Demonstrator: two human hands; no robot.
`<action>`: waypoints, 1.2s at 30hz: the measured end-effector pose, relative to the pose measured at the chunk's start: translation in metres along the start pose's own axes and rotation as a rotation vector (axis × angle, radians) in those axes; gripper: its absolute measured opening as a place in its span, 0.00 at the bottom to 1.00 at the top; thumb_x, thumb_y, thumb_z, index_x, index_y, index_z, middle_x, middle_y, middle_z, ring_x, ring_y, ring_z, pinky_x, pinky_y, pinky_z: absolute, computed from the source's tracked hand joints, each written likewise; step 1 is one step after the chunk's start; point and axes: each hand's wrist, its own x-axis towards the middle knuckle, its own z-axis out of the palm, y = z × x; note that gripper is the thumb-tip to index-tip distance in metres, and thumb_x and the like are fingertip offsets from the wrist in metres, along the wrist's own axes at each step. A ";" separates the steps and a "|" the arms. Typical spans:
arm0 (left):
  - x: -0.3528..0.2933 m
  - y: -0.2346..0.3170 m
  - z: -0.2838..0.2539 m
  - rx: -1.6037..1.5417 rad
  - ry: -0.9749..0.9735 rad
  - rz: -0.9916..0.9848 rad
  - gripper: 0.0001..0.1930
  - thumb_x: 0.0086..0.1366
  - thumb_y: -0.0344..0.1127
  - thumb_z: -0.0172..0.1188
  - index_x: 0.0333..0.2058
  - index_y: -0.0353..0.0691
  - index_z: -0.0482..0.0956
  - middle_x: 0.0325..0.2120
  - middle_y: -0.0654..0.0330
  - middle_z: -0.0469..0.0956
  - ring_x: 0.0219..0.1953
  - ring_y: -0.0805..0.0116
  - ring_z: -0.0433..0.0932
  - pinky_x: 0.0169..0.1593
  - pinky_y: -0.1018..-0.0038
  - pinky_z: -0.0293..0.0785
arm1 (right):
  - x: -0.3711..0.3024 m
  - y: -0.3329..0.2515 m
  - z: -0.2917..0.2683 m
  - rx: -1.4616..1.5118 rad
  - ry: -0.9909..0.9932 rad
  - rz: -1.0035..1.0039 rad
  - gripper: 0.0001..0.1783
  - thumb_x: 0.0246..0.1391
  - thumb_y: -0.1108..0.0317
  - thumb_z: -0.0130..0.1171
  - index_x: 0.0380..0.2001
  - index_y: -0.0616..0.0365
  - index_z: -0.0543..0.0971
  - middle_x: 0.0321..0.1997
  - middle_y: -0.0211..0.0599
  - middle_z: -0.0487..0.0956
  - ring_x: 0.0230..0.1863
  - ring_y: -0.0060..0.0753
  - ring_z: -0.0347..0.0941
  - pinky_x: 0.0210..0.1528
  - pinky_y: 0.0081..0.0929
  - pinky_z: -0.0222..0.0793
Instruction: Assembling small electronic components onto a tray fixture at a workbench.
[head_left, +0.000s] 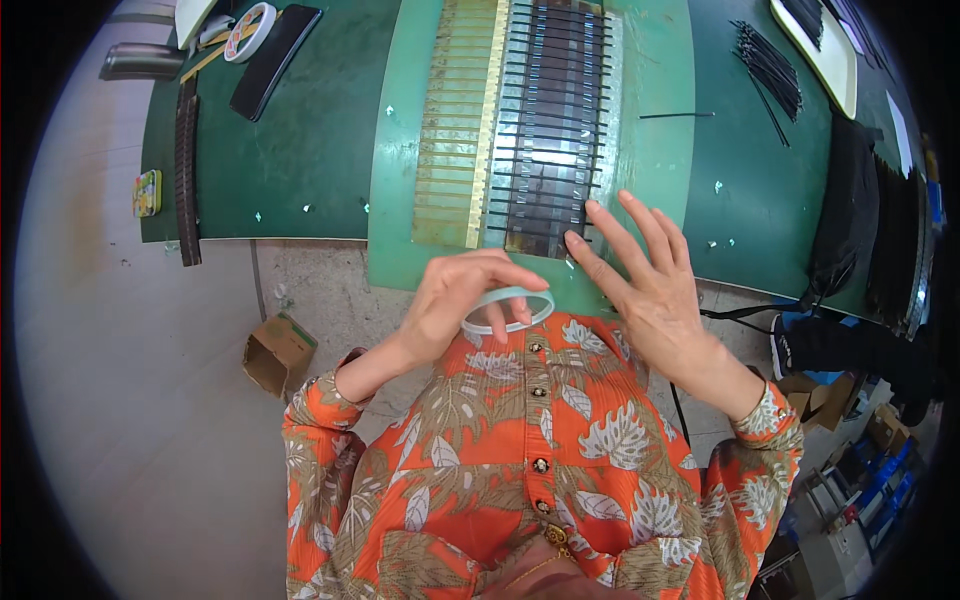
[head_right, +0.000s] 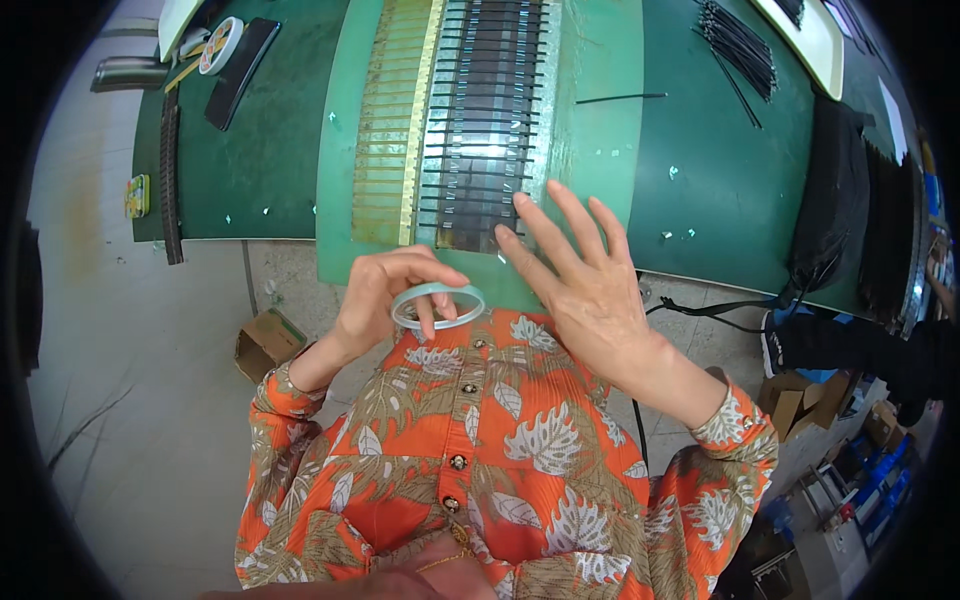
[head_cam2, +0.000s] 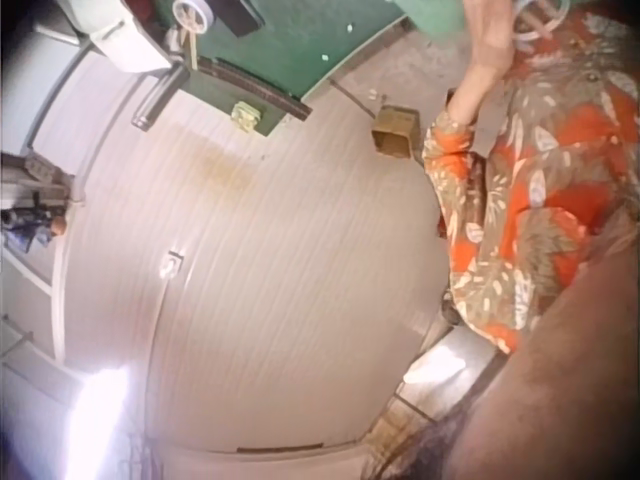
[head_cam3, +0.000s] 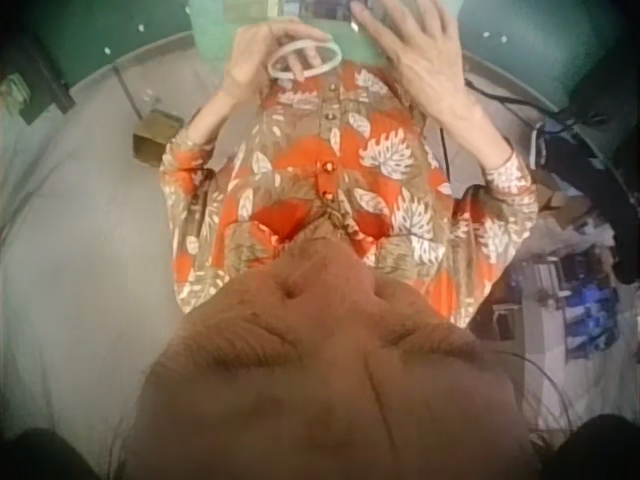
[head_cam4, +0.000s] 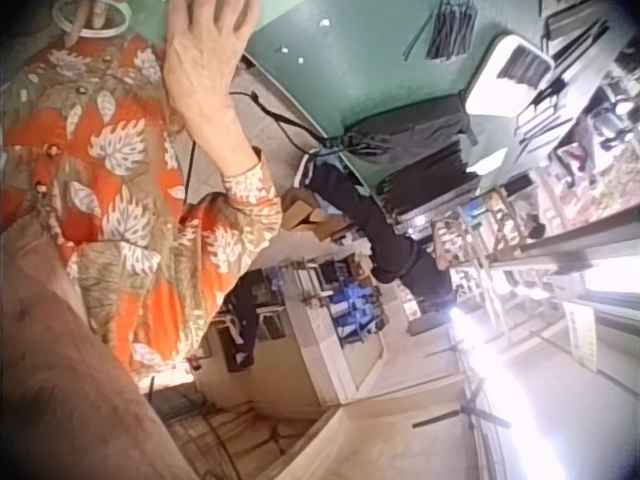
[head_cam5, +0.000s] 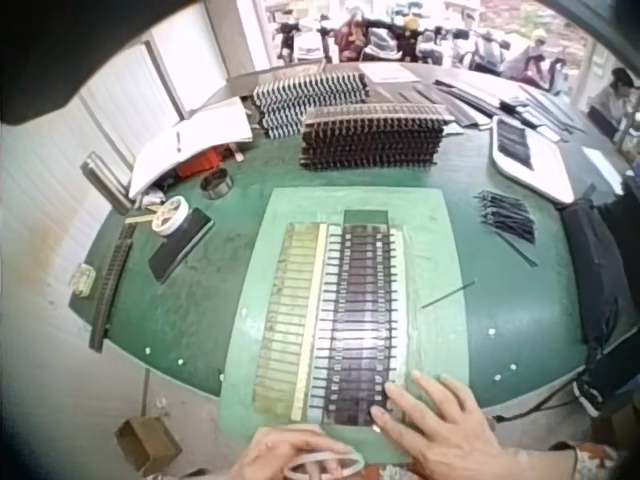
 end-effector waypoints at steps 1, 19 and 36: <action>0.001 0.001 -0.001 0.012 -0.002 -0.001 0.13 0.64 0.34 0.50 0.41 0.31 0.77 0.25 0.58 0.76 0.29 0.71 0.77 0.23 0.83 0.73 | 0.000 0.001 0.000 0.028 -0.001 -0.004 0.36 0.33 0.75 0.60 0.53 0.48 0.71 0.64 0.36 0.60 0.66 0.47 0.50 0.63 0.46 0.50; -0.019 0.015 0.047 -0.206 0.243 -0.578 0.17 0.63 0.32 0.53 0.50 0.34 0.69 0.26 0.60 0.76 0.28 0.69 0.80 0.25 0.79 0.78 | 0.009 0.019 -0.010 0.026 0.092 -0.205 0.33 0.35 0.74 0.60 0.51 0.55 0.70 0.52 0.44 0.68 0.53 0.43 0.66 0.50 0.38 0.64; -0.006 0.009 0.025 -0.339 0.201 -0.458 0.17 0.66 0.37 0.49 0.45 0.27 0.72 0.33 0.54 0.78 0.32 0.71 0.81 0.27 0.80 0.80 | -0.005 0.010 0.000 0.077 0.178 -0.017 0.18 0.47 0.69 0.60 0.44 0.58 0.73 0.37 0.35 0.71 0.35 0.35 0.73 0.26 0.30 0.69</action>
